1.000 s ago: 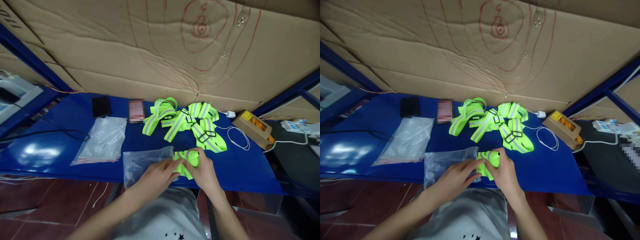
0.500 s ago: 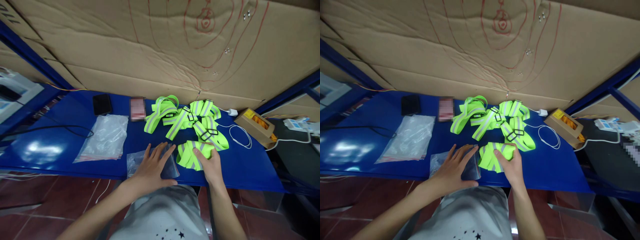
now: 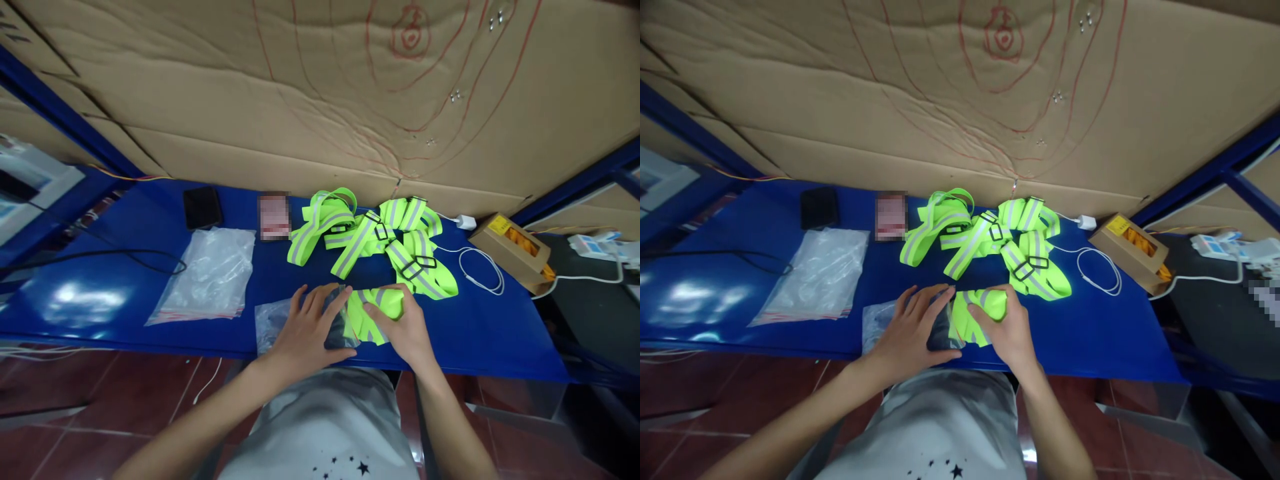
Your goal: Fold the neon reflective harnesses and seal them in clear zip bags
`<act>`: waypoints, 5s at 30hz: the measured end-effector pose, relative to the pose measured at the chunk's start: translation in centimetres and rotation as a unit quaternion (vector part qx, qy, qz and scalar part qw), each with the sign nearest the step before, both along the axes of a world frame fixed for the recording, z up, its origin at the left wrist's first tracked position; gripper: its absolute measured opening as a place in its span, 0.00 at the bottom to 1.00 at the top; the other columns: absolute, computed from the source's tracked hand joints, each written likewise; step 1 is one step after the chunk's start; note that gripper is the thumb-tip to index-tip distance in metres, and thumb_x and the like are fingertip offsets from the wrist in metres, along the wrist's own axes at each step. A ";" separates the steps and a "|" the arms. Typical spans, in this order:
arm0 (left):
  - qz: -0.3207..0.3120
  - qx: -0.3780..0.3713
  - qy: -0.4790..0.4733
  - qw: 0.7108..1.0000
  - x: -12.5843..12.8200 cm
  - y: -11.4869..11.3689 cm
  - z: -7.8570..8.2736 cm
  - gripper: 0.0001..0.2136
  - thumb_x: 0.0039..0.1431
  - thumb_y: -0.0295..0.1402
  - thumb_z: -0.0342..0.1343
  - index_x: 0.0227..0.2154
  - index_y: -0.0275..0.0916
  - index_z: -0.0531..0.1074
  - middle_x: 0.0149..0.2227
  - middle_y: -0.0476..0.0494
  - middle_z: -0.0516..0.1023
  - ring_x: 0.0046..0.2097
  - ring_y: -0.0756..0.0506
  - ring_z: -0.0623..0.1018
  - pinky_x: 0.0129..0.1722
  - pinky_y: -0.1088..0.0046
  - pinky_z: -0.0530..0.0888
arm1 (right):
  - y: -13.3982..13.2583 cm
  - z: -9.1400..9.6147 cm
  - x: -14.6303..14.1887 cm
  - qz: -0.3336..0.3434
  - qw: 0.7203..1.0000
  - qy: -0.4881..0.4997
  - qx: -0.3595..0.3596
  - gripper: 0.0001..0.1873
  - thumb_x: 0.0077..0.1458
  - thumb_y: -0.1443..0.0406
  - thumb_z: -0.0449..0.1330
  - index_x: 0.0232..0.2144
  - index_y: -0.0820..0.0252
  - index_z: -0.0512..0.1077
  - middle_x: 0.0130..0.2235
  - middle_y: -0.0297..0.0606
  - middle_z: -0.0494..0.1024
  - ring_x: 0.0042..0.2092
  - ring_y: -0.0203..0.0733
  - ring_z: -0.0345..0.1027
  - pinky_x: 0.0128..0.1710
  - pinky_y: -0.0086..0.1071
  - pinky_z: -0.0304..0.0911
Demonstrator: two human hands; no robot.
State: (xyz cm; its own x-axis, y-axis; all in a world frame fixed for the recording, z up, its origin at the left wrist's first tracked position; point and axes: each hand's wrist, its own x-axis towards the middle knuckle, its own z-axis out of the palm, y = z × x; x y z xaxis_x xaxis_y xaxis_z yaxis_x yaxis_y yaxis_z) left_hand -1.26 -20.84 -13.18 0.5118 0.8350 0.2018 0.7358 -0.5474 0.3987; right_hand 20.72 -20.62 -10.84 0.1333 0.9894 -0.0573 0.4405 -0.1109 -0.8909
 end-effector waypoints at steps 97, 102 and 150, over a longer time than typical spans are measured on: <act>0.067 -0.402 -0.443 0.799 1.5 5.0 7.0 0.25 0.47 0.40 0.72 0.48 0.38 0.75 0.34 0.46 0.84 0.38 0.43 0.82 0.38 0.71 0.75 | 4.0 8.6 1.1 0.462 0.874 -0.107 0.105 0.36 0.64 0.57 0.64 0.70 0.49 0.59 0.62 0.42 0.75 0.59 0.48 0.74 0.58 0.41 0.70; 0.010 -0.434 -0.521 0.735 1.3 8.7 5.4 0.28 0.45 0.46 0.74 0.47 0.37 0.77 0.39 0.43 0.84 0.42 0.43 0.81 0.43 0.71 0.73 | 7.6 5.8 1.7 0.409 0.906 0.060 0.084 0.25 0.64 0.61 0.63 0.62 0.52 0.69 0.53 0.39 0.81 0.49 0.42 0.80 0.52 0.39 0.75; 0.108 -0.328 -0.527 0.776 0.1 10.9 -0.2 0.14 0.53 0.44 0.70 0.33 0.37 0.83 0.36 0.44 0.83 0.40 0.45 0.78 0.44 0.71 0.71 | 10.5 -0.4 2.1 0.213 0.972 0.091 0.023 0.17 0.58 0.51 0.66 0.32 0.59 0.74 0.30 0.34 0.76 0.30 0.35 0.66 0.31 0.30 0.59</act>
State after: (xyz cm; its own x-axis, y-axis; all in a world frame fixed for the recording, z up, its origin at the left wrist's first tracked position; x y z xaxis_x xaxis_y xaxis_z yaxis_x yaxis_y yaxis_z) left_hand -1.20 -9.94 -13.42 0.1851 0.9784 -0.0923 -0.1423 0.1197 0.9826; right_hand 22.86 -10.10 -11.22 -0.2982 0.9545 0.0038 0.2731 0.0892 -0.9578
